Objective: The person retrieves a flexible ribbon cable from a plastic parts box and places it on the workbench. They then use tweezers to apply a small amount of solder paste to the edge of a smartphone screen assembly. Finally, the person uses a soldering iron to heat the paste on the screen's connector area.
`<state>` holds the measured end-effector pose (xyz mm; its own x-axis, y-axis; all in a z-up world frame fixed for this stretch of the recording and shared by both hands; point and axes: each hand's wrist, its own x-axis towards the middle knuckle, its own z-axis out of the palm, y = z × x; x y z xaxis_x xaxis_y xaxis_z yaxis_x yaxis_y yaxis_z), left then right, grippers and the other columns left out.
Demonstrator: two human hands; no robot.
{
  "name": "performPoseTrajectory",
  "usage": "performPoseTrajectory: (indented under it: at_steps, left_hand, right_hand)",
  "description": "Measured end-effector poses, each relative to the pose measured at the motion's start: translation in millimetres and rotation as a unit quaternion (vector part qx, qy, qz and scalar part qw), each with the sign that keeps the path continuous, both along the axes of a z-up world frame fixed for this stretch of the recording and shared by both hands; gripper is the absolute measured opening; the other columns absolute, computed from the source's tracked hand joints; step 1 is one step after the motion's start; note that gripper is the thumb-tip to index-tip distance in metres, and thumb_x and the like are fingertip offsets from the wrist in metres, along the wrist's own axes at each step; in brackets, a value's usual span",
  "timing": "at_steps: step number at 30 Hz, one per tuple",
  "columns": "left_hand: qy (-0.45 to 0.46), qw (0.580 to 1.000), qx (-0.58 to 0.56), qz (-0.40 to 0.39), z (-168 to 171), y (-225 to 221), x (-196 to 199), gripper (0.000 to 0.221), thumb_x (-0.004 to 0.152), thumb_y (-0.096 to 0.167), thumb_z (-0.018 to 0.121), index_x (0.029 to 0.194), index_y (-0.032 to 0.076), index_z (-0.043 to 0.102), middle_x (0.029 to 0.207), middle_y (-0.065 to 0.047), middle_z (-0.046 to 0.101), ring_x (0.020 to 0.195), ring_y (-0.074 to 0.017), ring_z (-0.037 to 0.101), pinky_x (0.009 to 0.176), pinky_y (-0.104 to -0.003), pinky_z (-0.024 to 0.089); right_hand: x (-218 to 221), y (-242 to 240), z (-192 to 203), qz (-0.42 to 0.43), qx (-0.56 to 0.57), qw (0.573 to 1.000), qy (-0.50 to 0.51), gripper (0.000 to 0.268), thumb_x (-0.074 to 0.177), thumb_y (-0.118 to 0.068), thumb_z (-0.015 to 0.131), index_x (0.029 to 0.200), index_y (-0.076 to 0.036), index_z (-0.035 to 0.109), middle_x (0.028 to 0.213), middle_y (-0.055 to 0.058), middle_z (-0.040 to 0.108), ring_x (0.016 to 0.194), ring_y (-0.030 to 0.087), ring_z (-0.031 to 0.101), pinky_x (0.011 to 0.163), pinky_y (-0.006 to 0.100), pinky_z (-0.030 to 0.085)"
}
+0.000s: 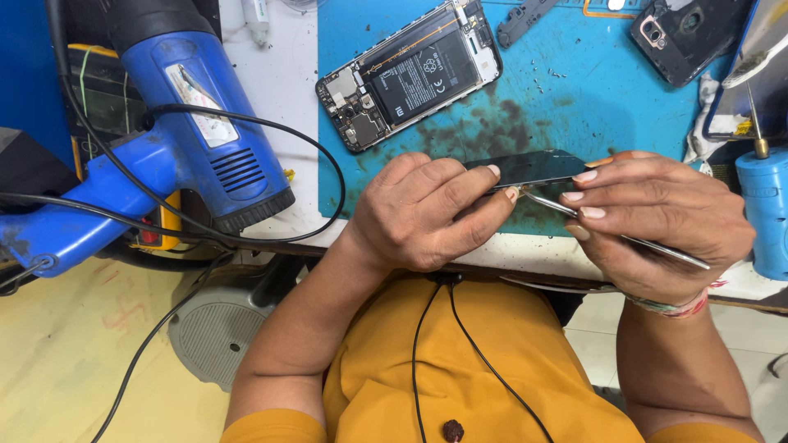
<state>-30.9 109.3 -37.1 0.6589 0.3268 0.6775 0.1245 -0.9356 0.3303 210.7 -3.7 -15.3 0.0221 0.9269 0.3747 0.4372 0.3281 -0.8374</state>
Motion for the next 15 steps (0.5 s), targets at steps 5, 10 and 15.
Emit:
performPoseTrajectory:
  at_steps: [5,10,15]
  left_hand:
    - [0.001,1.000,0.000,-0.004,-0.7,0.2,-0.4,0.019,0.101,0.011,0.066,0.119,0.011,0.071,0.112,-0.006,0.069,0.090,-0.0168,0.067,0.068,-0.031,0.049]
    - [0.001,1.000,0.003,-0.003,-1.0,-0.1,-0.8,0.019,0.101,0.011,0.066,0.119,0.011,0.071,0.112,-0.006,0.069,0.090,-0.0169,0.067,0.068,-0.031,0.049]
    - [-0.001,1.000,0.007,-0.002,-1.4,0.4,0.0,0.018,0.101,0.010,0.067,0.119,0.011,0.071,0.112,-0.006,0.069,0.090,-0.0167,0.067,0.068,-0.030,0.048]
  right_hand:
    - [-0.6,-0.2,-0.4,-0.001,0.004,1.000,0.001,0.019,0.074,0.003,0.081,0.089,0.002,0.071,0.088,0.017,0.073,0.092,0.033,0.075,0.087,0.045,0.062]
    - [0.8,-0.6,-1.3,0.002,0.001,1.000,0.005,0.018,0.074,0.003,0.081,0.089,0.002,0.071,0.089,0.017,0.073,0.093,0.033,0.075,0.088,0.045,0.063]
    - [0.4,-1.1,-1.6,-0.001,0.003,1.000,0.007,0.019,0.075,0.003,0.081,0.090,0.002,0.071,0.088,0.017,0.073,0.092,0.033,0.075,0.086,0.044,0.063]
